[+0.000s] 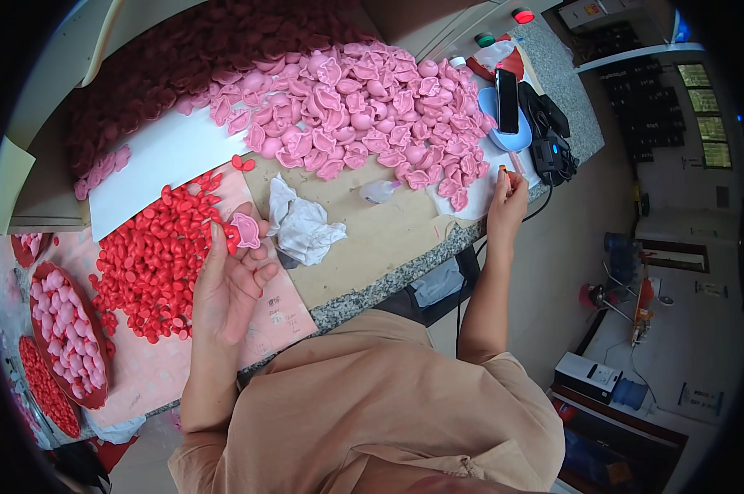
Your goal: Manually glue and assemble small pink plastic toy components at a factory workbench.
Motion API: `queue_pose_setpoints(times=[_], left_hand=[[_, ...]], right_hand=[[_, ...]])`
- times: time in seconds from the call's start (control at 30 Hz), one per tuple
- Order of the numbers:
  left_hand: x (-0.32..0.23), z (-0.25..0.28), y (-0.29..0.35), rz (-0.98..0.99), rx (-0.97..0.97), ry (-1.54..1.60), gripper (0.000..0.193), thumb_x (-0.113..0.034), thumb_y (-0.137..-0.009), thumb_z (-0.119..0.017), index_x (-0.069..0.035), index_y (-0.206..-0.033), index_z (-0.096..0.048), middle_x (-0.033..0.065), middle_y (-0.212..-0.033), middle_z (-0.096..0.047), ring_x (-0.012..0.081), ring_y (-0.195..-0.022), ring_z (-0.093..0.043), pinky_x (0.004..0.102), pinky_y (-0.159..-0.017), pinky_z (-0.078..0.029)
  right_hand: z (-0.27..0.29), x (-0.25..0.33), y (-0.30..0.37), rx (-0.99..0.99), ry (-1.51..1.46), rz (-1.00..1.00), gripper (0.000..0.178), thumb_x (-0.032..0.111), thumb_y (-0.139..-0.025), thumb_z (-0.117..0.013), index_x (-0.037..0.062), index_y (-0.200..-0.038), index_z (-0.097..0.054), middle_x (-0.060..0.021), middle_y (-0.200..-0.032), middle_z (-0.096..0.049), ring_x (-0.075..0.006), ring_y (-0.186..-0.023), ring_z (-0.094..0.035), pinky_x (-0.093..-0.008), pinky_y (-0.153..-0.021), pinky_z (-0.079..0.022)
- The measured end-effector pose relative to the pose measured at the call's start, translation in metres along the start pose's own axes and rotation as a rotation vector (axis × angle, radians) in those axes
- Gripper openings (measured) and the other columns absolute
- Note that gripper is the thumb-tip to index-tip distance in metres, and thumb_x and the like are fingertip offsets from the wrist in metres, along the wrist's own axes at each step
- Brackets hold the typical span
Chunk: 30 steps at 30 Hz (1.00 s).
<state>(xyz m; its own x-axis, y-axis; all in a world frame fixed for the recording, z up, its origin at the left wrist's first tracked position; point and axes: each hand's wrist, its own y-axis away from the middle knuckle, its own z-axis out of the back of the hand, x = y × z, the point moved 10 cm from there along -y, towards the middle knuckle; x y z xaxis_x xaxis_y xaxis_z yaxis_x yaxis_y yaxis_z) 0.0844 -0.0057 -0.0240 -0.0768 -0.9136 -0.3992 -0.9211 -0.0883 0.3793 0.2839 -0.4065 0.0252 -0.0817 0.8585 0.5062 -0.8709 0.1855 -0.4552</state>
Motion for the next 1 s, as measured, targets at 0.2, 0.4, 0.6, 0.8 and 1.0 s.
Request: queue_pose_setpoints(times=[0.2, 0.4, 0.6, 0.8, 1.0], left_hand=[[0.0, 0.003, -0.003, 0.002, -0.027, -0.037, 0.051, -0.039, -0.095, -0.042, -0.003, -0.131, -0.04, 0.0094, -0.107, -0.059, 0.0123, -0.084, -0.055, 0.0272, -0.072, -0.051], [-0.001, 0.008, -0.001, 0.006, -0.041, -0.015, 0.053, -0.041, -0.094, -0.042, -0.003, -0.132, -0.04, 0.0086, -0.106, -0.059, 0.0135, -0.086, -0.056, 0.0275, -0.073, -0.05], [0.0, 0.011, -0.003, 0.02, -0.058, -0.042, 0.055, -0.045, -0.092, -0.043, -0.005, -0.129, -0.042, 0.008, -0.104, -0.06, 0.013, -0.085, -0.058, 0.0282, -0.075, -0.049], [0.0, 0.01, -0.005, 0.016, -0.033, -0.021, 0.051, -0.045, -0.093, -0.041, -0.005, -0.125, -0.045, 0.008, -0.106, -0.06, 0.0103, -0.081, -0.058, 0.0282, -0.073, -0.049], [-0.001, 0.01, -0.003, 0.022, -0.048, -0.028, 0.05, -0.043, -0.094, -0.04, -0.005, -0.128, -0.043, 0.007, -0.106, -0.06, 0.0099, -0.079, -0.056, 0.0282, -0.073, -0.048]], right_hand=[[0.009, 0.041, 0.012, -0.122, -0.01, 0.185, 0.024, 0.017, -0.089, -0.057, -0.0019, -0.102, -0.056, -0.0102, -0.089, -0.059, -0.0163, -0.082, -0.056, -0.0282, -0.073, -0.045], [-0.034, 0.131, 0.071, 0.343, -0.64, 0.194, 0.016, 0.006, -0.089, -0.053, -0.0016, -0.103, -0.053, -0.0079, -0.092, -0.059, -0.0128, -0.082, -0.057, -0.025, -0.076, -0.044], [-0.083, 0.177, 0.111, 0.746, -0.448, 0.362, 0.026, 0.001, -0.087, -0.052, -0.0008, -0.112, -0.046, -0.0082, -0.099, -0.06, -0.0122, -0.089, -0.056, -0.0254, -0.078, -0.043], [-0.092, 0.206, 0.155, 1.103, -1.392, -0.425, 0.034, 0.022, -0.092, -0.052, 0.0008, -0.117, -0.043, -0.0078, -0.091, -0.058, -0.0126, -0.075, -0.056, -0.0233, -0.066, -0.044], [-0.085, 0.241, 0.18, 1.254, -1.424, -0.411, 0.041, 0.045, -0.087, -0.054, 0.0051, -0.093, -0.044, -0.0026, -0.071, -0.052, -0.0082, -0.053, -0.043, -0.0223, -0.048, -0.033]])
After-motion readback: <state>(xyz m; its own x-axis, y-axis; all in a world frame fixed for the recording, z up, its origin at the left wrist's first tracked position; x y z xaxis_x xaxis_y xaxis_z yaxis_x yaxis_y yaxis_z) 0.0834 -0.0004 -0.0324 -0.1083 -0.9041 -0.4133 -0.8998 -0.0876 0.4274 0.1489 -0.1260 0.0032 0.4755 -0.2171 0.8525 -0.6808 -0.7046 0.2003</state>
